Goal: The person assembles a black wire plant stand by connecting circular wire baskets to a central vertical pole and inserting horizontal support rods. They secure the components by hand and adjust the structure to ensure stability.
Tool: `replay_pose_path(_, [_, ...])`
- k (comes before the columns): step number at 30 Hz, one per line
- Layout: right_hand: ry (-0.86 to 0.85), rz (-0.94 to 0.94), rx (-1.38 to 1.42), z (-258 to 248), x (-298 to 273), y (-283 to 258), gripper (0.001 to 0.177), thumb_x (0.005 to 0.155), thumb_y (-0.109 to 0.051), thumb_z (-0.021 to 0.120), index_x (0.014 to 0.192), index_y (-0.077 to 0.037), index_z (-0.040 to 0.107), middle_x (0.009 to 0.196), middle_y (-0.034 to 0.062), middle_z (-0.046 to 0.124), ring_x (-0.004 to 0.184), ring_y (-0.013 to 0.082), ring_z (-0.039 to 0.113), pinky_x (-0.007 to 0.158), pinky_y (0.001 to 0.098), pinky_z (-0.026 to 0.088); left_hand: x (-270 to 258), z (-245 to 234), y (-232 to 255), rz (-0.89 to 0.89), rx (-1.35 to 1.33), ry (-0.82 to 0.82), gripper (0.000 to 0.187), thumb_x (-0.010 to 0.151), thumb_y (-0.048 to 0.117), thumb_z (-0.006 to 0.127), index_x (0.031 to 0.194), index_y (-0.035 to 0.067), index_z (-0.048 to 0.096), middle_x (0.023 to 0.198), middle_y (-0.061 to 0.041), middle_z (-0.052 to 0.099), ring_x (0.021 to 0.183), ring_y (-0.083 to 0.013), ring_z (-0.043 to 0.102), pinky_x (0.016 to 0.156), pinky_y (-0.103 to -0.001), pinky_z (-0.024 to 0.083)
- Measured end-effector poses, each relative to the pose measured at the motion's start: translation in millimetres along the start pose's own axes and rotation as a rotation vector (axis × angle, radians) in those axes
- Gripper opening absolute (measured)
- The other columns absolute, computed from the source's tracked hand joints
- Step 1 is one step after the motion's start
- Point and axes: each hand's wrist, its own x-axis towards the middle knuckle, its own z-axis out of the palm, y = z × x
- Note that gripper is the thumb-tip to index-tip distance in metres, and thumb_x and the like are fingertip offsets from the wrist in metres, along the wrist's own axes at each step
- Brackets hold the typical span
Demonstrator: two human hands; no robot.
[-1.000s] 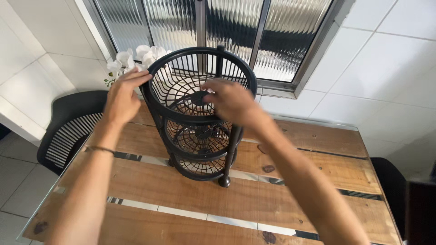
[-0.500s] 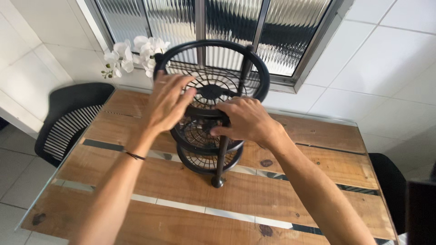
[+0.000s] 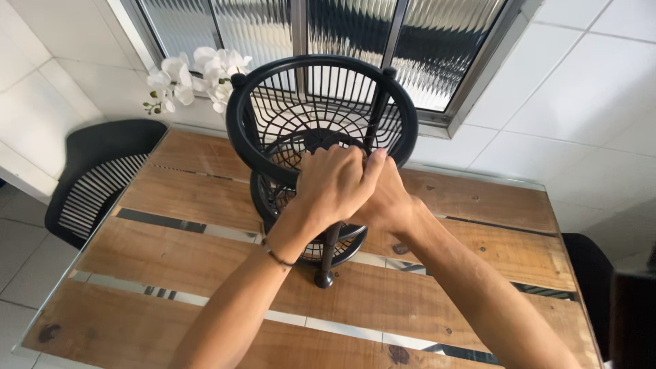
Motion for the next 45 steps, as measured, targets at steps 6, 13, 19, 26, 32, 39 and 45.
replay_pose_path(6, [-0.086, 0.034, -0.034, -18.0, 2.5, -28.4, 0.018, 0.072, -0.02, 0.079, 0.073, -0.006, 0.068, 0.071, 0.0081, 0.067, 0.057, 0.0276, 0.062, 0.045, 0.0436, 0.048, -17.1, -18.7, 5.3, 0.048, -0.044, 0.017, 0.068, 0.106, 0.041, 0.035, 0.051, 0.01, 0.059, 0.041, -0.011, 0.051, 0.032, -0.0261, 0.052, 0.037, -0.04, 0.039])
replay_pose_path(13, [-0.084, 0.036, -0.038, -17.8, -1.4, -36.6, 0.013, 0.073, -0.018, 0.076, 0.074, -0.008, 0.068, 0.074, 0.0073, 0.069, 0.057, 0.0271, 0.065, 0.045, 0.041, 0.051, -27.7, -24.6, 11.9, 0.062, -0.077, 0.022, 0.064, 0.107, 0.041, 0.033, 0.057, 0.01, 0.058, 0.043, -0.008, 0.051, 0.034, -0.0242, 0.051, 0.036, -0.038, 0.038])
replay_pose_path(19, [0.006, 0.058, -0.056, -11.4, -2.3, -40.7, 0.02, 0.065, -0.022, 0.08, 0.072, -0.009, 0.067, 0.073, 0.0095, 0.068, 0.061, 0.0316, 0.065, 0.049, 0.0444, 0.052, -27.2, -19.1, 4.9, 0.039, -0.086, -0.017, 0.064, 0.105, 0.042, 0.033, 0.054, 0.011, 0.056, 0.041, -0.007, 0.049, 0.031, -0.0259, 0.048, 0.033, -0.04, 0.035])
replay_pose_path(26, [0.002, 0.002, -0.032, -10.8, -4.3, -25.1, 0.019, 0.068, -0.019, 0.081, 0.081, -0.009, 0.07, 0.083, 0.0088, 0.071, 0.069, 0.0299, 0.067, 0.055, 0.0441, 0.053, -20.2, -13.5, -5.7, 0.014, -0.031, -0.131, 0.066, 0.104, 0.049, 0.034, 0.056, 0.012, 0.06, 0.044, -0.008, 0.055, 0.037, -0.0234, 0.052, 0.038, -0.041, 0.038])
replay_pose_path(32, [0.182, -0.147, -0.071, 11.0, 3.9, -7.9, 0.028, 0.064, -0.022, 0.083, 0.086, -0.01, 0.07, 0.087, 0.0064, 0.072, 0.083, 0.0286, 0.068, 0.085, 0.0455, 0.053, -17.1, -2.3, -20.0, 0.192, -0.048, 0.179, 0.062, 0.103, 0.058, 0.04, 0.08, 0.009, 0.069, 0.063, -0.008, 0.067, 0.05, -0.0192, 0.061, 0.045, -0.035, 0.046])
replay_pose_path(39, [0.306, 0.06, -0.239, 29.7, -0.2, -11.2, 0.035, 0.081, -0.024, 0.082, 0.109, -0.007, 0.071, 0.098, 0.0077, 0.073, 0.092, 0.0225, 0.066, 0.099, 0.044, 0.044, -44.3, 0.6, -64.0, 0.152, 0.196, 0.419, 0.064, 0.104, 0.058, 0.032, 0.11, 0.007, 0.07, 0.105, -0.011, 0.072, 0.102, -0.0282, 0.065, 0.111, -0.057, 0.035])
replay_pose_path(45, [0.138, 0.063, -0.145, 1.1, -19.9, -1.4, 0.036, 0.089, -0.039, 0.079, 0.113, -0.012, 0.073, 0.099, 0.0024, 0.073, 0.095, 0.0217, 0.063, 0.099, 0.0408, 0.041, -68.7, -10.9, -100.2, 0.147, 0.206, 0.263, 0.072, 0.112, 0.062, 0.028, 0.124, 0.002, 0.066, 0.138, -0.016, 0.061, 0.137, -0.0337, 0.05, 0.127, -0.057, 0.02])
